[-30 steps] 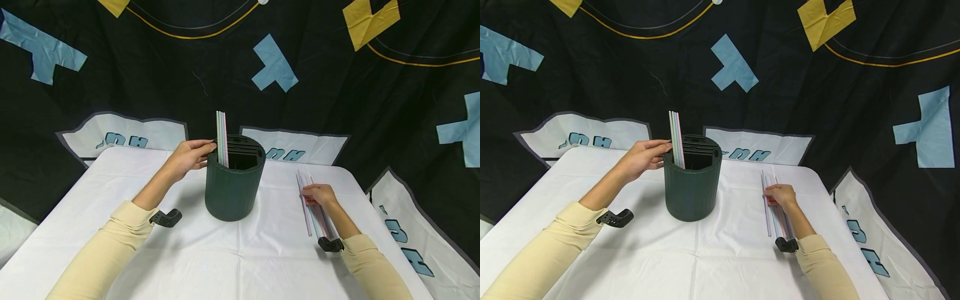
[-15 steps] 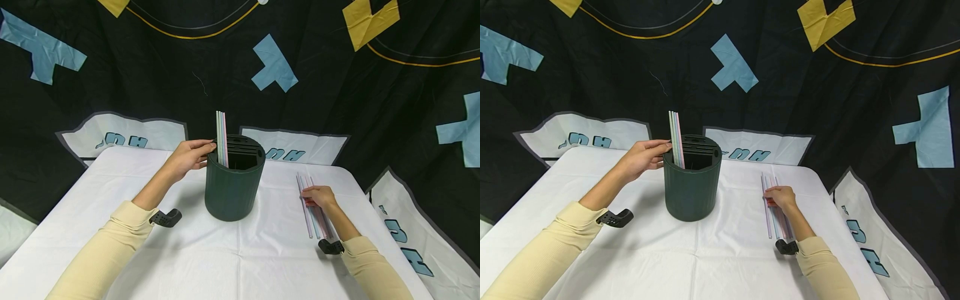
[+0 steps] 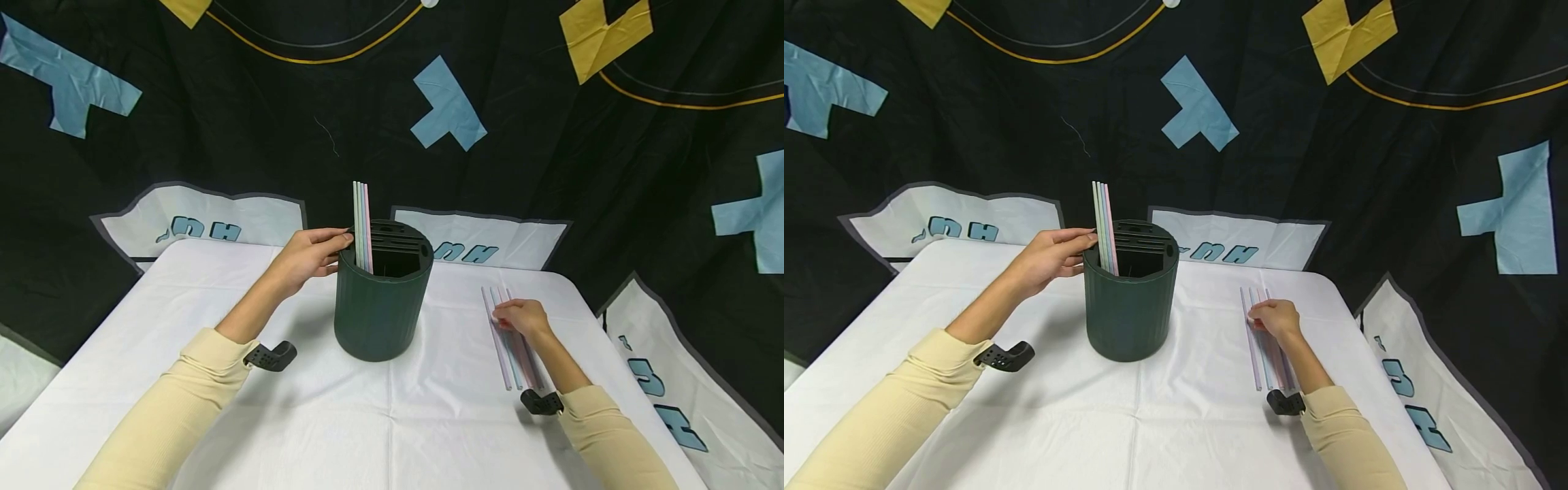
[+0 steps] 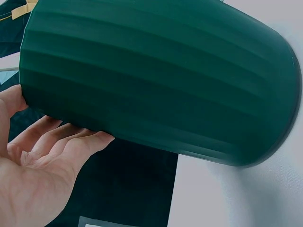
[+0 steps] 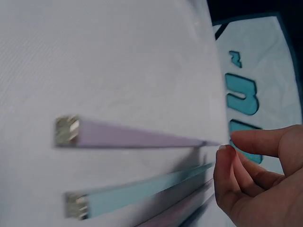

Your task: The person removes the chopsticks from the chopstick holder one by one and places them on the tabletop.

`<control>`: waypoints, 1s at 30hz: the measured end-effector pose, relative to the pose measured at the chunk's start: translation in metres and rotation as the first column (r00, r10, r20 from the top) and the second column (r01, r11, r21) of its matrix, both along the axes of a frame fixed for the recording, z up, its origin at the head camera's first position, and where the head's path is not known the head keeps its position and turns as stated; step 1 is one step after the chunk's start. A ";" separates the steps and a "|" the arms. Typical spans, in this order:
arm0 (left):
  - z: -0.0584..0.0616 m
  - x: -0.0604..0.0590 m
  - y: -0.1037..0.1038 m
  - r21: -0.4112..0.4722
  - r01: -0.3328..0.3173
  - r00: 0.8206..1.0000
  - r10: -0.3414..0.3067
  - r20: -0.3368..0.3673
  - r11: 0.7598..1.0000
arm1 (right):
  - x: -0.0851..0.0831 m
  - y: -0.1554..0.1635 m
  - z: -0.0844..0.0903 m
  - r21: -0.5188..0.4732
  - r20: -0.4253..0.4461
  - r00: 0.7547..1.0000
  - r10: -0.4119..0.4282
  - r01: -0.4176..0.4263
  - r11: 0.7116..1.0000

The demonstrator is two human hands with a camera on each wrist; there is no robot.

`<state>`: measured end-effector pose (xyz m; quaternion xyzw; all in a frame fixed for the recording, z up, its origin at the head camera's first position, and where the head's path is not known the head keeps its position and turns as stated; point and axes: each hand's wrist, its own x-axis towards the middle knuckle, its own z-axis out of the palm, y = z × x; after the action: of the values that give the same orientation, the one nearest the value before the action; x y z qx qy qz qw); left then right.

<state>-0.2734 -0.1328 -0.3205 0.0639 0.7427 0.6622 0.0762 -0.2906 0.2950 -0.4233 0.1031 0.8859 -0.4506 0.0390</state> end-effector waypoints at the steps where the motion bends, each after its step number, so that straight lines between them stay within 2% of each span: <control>1: 0.000 0.000 0.000 -0.001 0.000 1.000 0.000 0.000 1.000 | 0.000 -0.002 0.004 -0.010 -0.009 1.000 0.012 -0.012 1.000; 4: 0.000 0.000 0.000 -0.009 0.003 1.000 -0.003 0.001 1.000 | 0.000 -0.011 0.020 -0.045 -0.032 0.998 0.057 -0.059 0.997; 8: 0.000 0.000 0.000 -0.017 0.004 1.000 -0.004 0.002 1.000 | -0.002 -0.030 0.051 -0.083 -0.044 0.994 0.099 -0.103 0.991; 14: 0.000 0.001 0.000 -0.026 0.005 1.000 -0.006 -0.005 1.000 | -0.003 -0.071 0.101 -0.138 -0.087 0.983 0.160 -0.171 0.976; 18: 0.000 0.001 0.000 -0.014 0.000 1.000 0.000 -0.001 1.000 | -0.001 -0.098 0.128 -0.149 -0.138 0.971 0.194 -0.214 0.965; 24: -0.001 0.001 0.000 -0.002 -0.004 1.000 0.004 0.002 1.000 | 0.003 -0.132 0.156 -0.198 -0.229 0.941 0.250 -0.296 0.934; 30: -0.001 0.001 -0.001 -0.007 -0.008 1.000 0.008 -0.003 1.000 | 0.009 -0.164 0.169 -0.245 -0.253 0.919 0.301 -0.362 0.899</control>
<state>-0.2728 -0.1335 -0.3216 0.0615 0.7455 0.6597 0.0728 -0.2817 0.1313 -0.2547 -0.1048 0.8145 -0.5694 0.0368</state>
